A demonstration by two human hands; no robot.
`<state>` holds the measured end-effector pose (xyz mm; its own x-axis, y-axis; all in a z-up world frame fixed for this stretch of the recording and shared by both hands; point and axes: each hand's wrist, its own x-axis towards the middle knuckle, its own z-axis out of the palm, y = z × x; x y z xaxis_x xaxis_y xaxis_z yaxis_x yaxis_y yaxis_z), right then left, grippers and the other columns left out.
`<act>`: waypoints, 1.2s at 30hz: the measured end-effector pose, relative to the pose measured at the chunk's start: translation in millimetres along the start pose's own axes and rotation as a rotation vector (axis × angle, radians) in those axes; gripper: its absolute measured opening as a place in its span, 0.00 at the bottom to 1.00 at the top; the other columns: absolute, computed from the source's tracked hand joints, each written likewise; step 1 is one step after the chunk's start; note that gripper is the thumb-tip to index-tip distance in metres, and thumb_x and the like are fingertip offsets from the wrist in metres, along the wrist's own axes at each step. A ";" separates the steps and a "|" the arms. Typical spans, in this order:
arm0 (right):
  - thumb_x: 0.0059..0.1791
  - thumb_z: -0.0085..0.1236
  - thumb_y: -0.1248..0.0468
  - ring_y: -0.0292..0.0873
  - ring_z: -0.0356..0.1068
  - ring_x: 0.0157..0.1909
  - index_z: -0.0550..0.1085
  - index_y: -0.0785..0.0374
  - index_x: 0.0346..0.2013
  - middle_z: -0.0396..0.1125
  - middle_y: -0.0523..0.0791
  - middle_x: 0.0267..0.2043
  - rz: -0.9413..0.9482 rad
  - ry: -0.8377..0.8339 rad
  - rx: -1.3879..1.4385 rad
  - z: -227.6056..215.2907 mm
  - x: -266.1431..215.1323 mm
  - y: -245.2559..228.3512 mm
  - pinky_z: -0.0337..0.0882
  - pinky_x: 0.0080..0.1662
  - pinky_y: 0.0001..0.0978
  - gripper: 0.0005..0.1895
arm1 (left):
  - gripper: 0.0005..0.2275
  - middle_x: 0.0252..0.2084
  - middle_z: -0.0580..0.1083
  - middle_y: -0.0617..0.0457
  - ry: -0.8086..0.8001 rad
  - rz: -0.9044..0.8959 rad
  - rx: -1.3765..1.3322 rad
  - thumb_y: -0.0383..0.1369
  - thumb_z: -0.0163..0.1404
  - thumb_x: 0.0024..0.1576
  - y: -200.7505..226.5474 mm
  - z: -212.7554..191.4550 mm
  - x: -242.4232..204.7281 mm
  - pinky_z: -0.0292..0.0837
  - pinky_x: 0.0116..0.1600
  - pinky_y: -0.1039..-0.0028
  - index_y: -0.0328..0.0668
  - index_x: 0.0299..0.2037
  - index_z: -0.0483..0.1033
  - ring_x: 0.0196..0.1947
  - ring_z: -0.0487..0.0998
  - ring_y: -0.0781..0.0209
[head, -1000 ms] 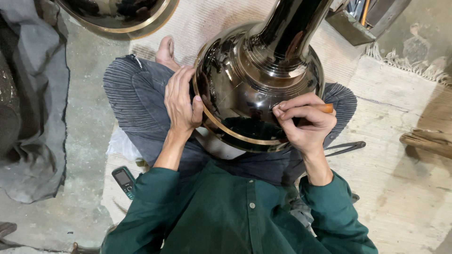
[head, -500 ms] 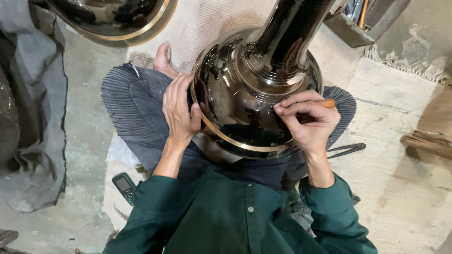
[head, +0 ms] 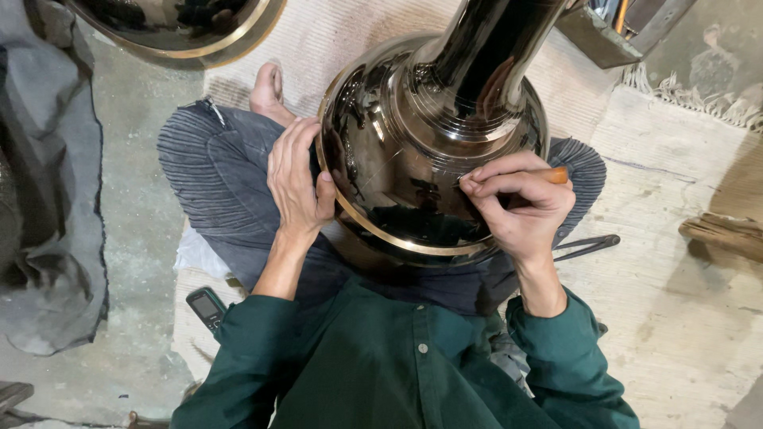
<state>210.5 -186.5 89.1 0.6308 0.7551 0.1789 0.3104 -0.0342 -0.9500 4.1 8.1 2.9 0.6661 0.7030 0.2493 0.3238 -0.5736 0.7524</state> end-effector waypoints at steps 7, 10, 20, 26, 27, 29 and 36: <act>0.46 0.68 0.80 0.37 0.74 0.38 0.76 0.69 0.27 0.72 0.47 0.38 0.021 0.009 -0.001 -0.8 -0.6 -1.6 0.79 0.44 0.25 0.09 | 0.26 0.63 0.72 0.37 0.000 0.001 0.003 0.47 0.35 0.67 -0.1 -0.2 0.1 0.63 0.70 0.54 0.30 0.61 0.69 0.67 0.70 0.36; 0.48 0.67 0.81 0.36 0.75 0.39 0.77 0.70 0.29 0.72 0.48 0.40 0.070 0.069 -0.002 3.3 -4.4 -4.3 0.78 0.46 0.25 0.08 | 0.26 0.63 0.72 0.37 0.006 0.008 0.005 0.46 0.36 0.66 -2.6 1.4 -0.9 0.62 0.71 0.54 0.29 0.62 0.69 0.68 0.70 0.36; 0.50 0.66 0.80 0.31 0.67 0.37 0.77 0.72 0.35 0.71 0.46 0.45 0.195 0.329 -0.046 34.5 -11.7 -16.4 0.68 0.38 0.14 0.06 | 0.24 0.63 0.72 0.37 0.000 0.016 0.006 0.44 0.38 0.65 -3.5 -0.1 -1.5 0.62 0.71 0.54 0.29 0.62 0.69 0.67 0.70 0.36; 0.50 0.64 0.81 0.33 0.74 0.42 0.76 0.70 0.38 0.71 0.46 0.45 0.273 0.448 0.111 23.0 -18.8 -11.3 0.76 0.46 0.20 0.07 | 0.24 0.63 0.72 0.37 0.001 0.019 -0.009 0.43 0.39 0.64 -3.9 -0.3 0.6 0.62 0.71 0.54 0.29 0.61 0.69 0.67 0.71 0.36; 0.50 0.65 0.82 0.32 0.71 0.38 0.76 0.71 0.37 0.71 0.47 0.43 0.265 0.452 0.072 21.9 -21.0 -10.2 0.72 0.43 0.18 0.08 | 0.24 0.63 0.72 0.37 -0.002 0.016 -0.012 0.43 0.39 0.64 -3.8 -0.2 0.9 0.62 0.71 0.54 0.29 0.62 0.69 0.67 0.71 0.37; 0.50 0.67 0.84 0.30 0.63 0.31 0.76 0.73 0.37 0.72 0.49 0.40 0.250 0.459 -0.008 20.4 -24.5 -7.6 0.64 0.35 0.13 0.09 | 0.24 0.63 0.72 0.37 -0.007 0.008 -0.008 0.43 0.39 0.65 -2.9 0.0 1.8 0.62 0.71 0.54 0.29 0.61 0.69 0.67 0.71 0.37; 0.50 0.63 0.84 0.41 0.76 0.41 0.73 0.70 0.34 0.70 0.50 0.43 0.208 0.482 0.215 16.0 -34.4 -5.4 0.79 0.46 0.25 0.10 | 0.25 0.63 0.72 0.37 -0.020 -0.013 0.003 0.45 0.38 0.65 -1.9 2.6 4.1 0.62 0.71 0.53 0.28 0.60 0.70 0.67 0.71 0.35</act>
<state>175.8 -201.8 83.9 0.9322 0.3606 0.0311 0.0249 0.0216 -0.9995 8.0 11.0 0.9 0.6749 0.7020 0.2271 0.3346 -0.5655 0.7538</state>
